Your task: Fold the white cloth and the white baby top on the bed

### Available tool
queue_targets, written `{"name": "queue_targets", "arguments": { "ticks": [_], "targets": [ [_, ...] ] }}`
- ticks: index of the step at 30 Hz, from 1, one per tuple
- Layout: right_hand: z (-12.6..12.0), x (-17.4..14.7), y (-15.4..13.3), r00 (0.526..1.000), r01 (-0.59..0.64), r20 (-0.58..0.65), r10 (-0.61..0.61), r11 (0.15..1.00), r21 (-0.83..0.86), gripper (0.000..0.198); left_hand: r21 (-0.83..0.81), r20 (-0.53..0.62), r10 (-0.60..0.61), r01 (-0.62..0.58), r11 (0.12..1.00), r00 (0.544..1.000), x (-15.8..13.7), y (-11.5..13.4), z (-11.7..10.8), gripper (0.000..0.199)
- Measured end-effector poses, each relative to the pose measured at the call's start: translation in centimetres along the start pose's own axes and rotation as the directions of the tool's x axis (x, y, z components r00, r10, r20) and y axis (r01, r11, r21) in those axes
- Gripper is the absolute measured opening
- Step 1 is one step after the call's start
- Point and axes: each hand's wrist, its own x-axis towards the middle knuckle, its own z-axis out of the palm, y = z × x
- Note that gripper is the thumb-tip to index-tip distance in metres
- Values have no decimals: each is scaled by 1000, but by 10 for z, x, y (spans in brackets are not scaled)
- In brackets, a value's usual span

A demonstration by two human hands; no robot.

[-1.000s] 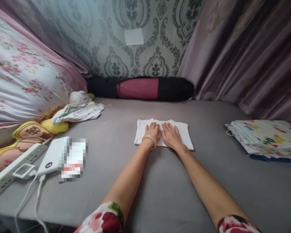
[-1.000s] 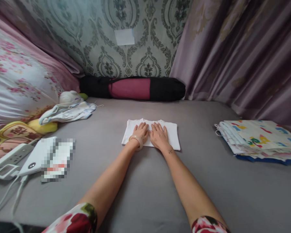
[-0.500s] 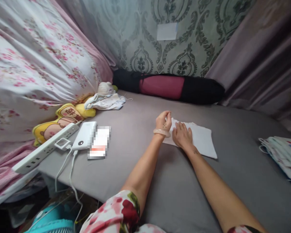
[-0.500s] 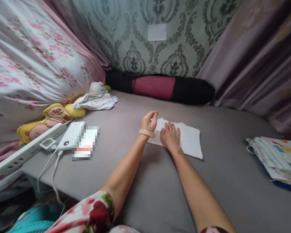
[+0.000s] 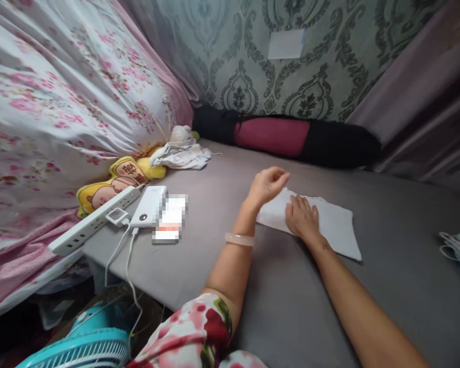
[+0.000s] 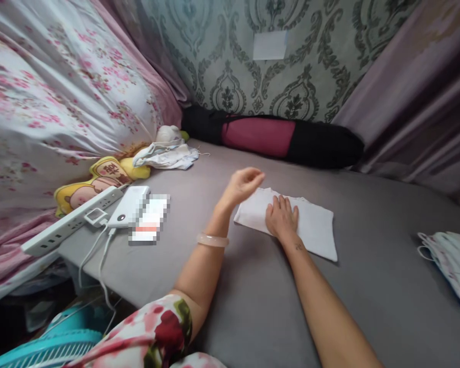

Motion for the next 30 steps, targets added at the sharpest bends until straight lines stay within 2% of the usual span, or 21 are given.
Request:
{"name": "queue_targets", "arguments": {
  "ticks": [2, 3, 5, 7, 13, 18, 25, 30],
  "targets": [
    [-2, 1, 0, 1000, -9, 30, 9, 1000, 16, 55, 361, 146, -77, 19, 933, 986, -5, -17, 16, 23],
    [-4, 2, -1, 999, -13, 43, 12, 1000, 26, 56, 466, 219, -134, 17, 885, 966, -8, -23, 21, 22],
    [-6, 4, -5, 999, -9, 50, 7, 999, 39, 57, 577, 328, -205, -24, 817, 922, -13, -31, 25, 25],
    [-7, 5, -10, 999, 12, 32, -13, 999, 39, 58, 611, 349, -217, -46, 790, 912, -17, -34, 24, 29],
    [2, 5, -22, 999, 28, 15, -28, 999, 20, 57, 606, 278, -190, -19, 795, 942, -20, -43, 23, 32],
    [4, 4, -21, 999, 41, -7, -41, 999, 28, 56, 537, 230, -171, 21, 843, 958, -18, -52, 27, 34],
    [3, 8, -36, 997, 70, 5, -71, 997, 28, 57, 365, 52, -149, 120, 923, 987, -8, -58, 25, 32],
    [5, 11, -56, 994, 111, 12, -112, 993, 38, 59, 255, -68, -187, 198, 946, 980, -7, -60, 21, 31]
  ]
}}
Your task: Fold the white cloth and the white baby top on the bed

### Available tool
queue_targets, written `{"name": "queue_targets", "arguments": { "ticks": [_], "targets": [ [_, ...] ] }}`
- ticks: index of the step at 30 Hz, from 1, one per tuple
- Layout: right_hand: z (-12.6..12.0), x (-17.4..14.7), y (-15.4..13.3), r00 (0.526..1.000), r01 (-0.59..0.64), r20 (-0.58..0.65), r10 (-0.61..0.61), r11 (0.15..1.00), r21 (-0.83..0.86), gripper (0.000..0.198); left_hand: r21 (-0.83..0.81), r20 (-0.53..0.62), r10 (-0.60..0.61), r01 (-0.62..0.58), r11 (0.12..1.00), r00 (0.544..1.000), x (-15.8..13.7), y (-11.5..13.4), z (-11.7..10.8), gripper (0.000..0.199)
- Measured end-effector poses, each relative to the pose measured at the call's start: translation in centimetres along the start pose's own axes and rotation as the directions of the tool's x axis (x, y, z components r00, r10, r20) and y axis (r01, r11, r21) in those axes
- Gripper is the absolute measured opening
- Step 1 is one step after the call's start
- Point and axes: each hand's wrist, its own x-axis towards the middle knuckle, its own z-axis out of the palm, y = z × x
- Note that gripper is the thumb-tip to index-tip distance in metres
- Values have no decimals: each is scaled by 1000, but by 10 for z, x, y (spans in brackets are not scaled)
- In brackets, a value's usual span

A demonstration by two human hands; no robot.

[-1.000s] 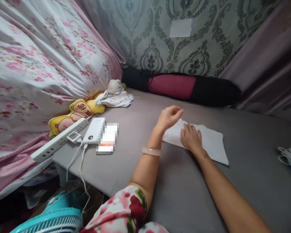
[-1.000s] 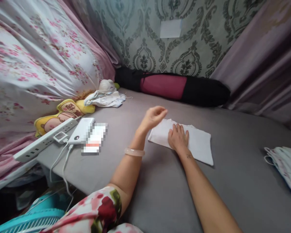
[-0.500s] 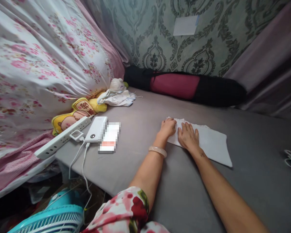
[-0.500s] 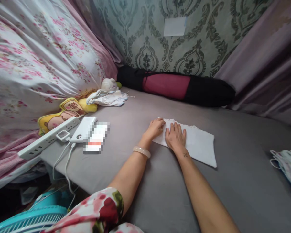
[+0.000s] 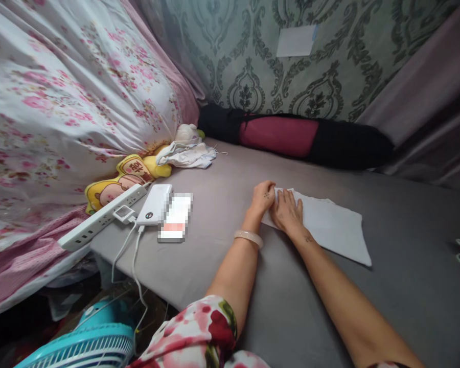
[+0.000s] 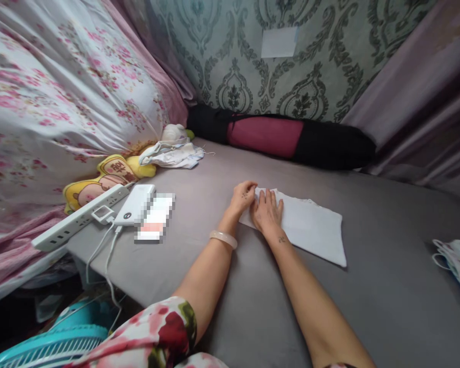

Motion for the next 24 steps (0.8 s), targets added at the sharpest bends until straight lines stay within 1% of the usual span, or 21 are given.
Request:
{"name": "queue_targets", "arguments": {
  "ticks": [5, 12, 14, 19, 24],
  "targets": [
    [2, 0, -5, 1000, -9, -8, 8, 1000, -21, 59, -53, -53, -76, 73, 996, 996, 4, -7, 0, 29],
    [-4, 1, -9, 1000, -2, 7, 2, 1000, -19, 58, -116, -73, -112, 103, 988, 991, 8, -12, 2, 30],
    [-6, 2, -15, 1000, 20, 7, -20, 1000, -1, 57, -143, -86, -127, 114, 983, 988, 8, -13, 1, 29],
    [-3, 3, -29, 992, 124, 12, -124, 992, 27, 57, -217, -157, -161, 125, 968, 974, 11, -18, 1, 29],
    [4, 3, -33, 988, 155, 26, -155, 988, 9, 56, -259, -191, -174, 121, 958, 966, 14, -25, 3, 29]
  ]
}}
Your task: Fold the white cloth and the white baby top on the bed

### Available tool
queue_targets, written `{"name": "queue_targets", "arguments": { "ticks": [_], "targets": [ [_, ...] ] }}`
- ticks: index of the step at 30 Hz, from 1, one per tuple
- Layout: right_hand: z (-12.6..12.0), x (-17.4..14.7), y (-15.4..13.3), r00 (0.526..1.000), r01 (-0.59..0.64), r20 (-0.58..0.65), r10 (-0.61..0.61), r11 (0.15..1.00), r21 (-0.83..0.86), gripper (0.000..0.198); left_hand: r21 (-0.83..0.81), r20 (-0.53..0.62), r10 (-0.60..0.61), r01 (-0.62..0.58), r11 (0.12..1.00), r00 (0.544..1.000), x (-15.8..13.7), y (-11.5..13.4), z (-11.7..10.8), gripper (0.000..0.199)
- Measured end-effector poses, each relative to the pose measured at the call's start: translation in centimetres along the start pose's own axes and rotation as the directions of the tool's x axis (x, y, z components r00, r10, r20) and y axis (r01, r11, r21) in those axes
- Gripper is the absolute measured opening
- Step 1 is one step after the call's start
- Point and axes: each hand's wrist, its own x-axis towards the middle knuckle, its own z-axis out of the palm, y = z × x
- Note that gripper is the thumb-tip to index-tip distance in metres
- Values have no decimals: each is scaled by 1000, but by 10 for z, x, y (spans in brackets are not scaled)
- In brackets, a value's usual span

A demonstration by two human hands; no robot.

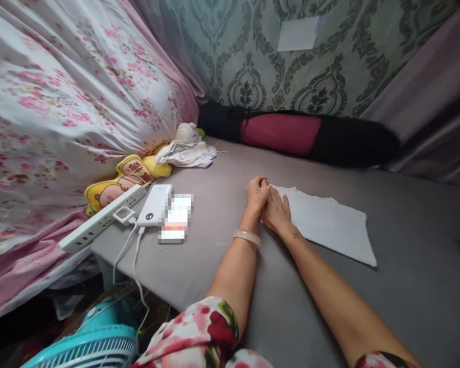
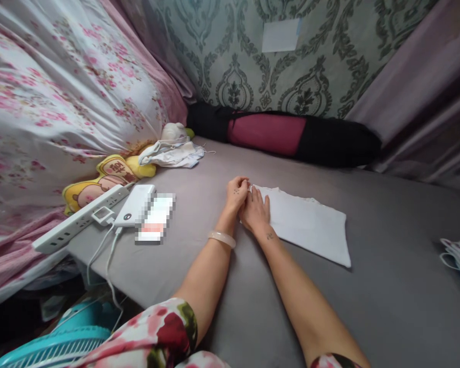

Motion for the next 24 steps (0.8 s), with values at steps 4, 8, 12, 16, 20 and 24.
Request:
{"name": "queue_targets", "arguments": {
  "ticks": [4, 8, 12, 16, 20, 24],
  "targets": [
    [-1, 1, 1, 1000, -10, 18, 9, 998, 54, 59, 15, 30, 25, -26, 1000, 999, -2, 2, 1, 28],
    [-7, -2, 10, 999, -45, 13, 43, 989, 140, 56, 65, 66, 62, -66, 996, 996, -4, 6, 1, 29],
    [-14, -13, 33, 992, -119, -29, 122, 988, 98, 56, 112, 141, 124, -140, 984, 982, -10, 15, 7, 28],
    [-21, -27, 60, 983, -182, -20, 183, 982, 59, 54, 194, 311, 192, -260, 946, 931, -24, 25, 21, 32],
    [-23, -36, 77, 979, -201, -22, 201, 979, 26, 53, 305, 507, 197, -389, 869, 839, -38, 27, 32, 42],
    [-18, -39, 82, 981, -194, -6, 195, 981, 18, 53, 436, 614, 167, -507, 743, 771, -45, 23, 36, 43]
  ]
}}
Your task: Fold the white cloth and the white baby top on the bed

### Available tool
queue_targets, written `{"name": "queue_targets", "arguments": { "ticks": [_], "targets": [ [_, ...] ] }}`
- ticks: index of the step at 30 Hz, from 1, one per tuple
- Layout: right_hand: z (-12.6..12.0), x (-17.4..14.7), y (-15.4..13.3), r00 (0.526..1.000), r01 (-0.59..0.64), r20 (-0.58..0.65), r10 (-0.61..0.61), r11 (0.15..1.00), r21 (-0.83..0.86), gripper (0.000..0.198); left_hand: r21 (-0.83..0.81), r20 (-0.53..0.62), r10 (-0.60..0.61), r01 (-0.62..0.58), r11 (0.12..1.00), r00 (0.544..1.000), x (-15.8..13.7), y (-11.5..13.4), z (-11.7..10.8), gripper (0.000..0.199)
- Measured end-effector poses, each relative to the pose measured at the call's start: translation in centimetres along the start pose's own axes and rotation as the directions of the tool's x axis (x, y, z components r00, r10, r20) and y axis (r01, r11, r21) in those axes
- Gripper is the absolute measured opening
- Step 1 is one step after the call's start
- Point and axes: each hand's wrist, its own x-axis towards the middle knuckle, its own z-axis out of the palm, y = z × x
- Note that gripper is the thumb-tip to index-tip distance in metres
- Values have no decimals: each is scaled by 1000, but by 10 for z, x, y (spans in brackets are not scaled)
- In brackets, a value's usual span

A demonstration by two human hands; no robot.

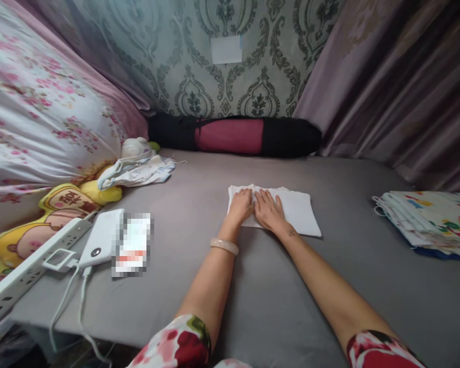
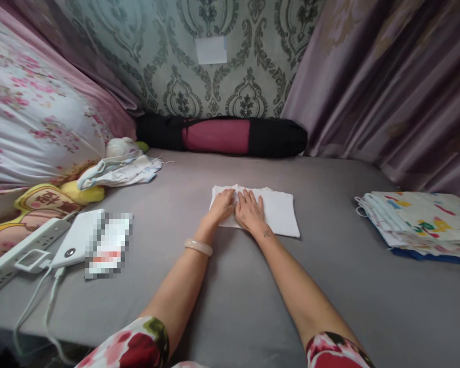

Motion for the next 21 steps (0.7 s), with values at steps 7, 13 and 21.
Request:
{"name": "queue_targets", "arguments": {
  "ticks": [7, 13, 21],
  "targets": [
    [6, 0, 1, 1000, 1, -12, 0, 1000, 6, 54, 116, 55, -34, 27, 993, 998, -4, 3, 3, 44],
    [-1, -5, 17, 999, -26, -42, 28, 998, 57, 54, 141, 42, -49, 42, 989, 998, -6, 9, 2, 44],
    [-8, -17, 55, 992, -122, -41, 122, 993, 8, 55, 200, -54, -68, 77, 977, 996, -9, 14, 1, 49]
  ]
}}
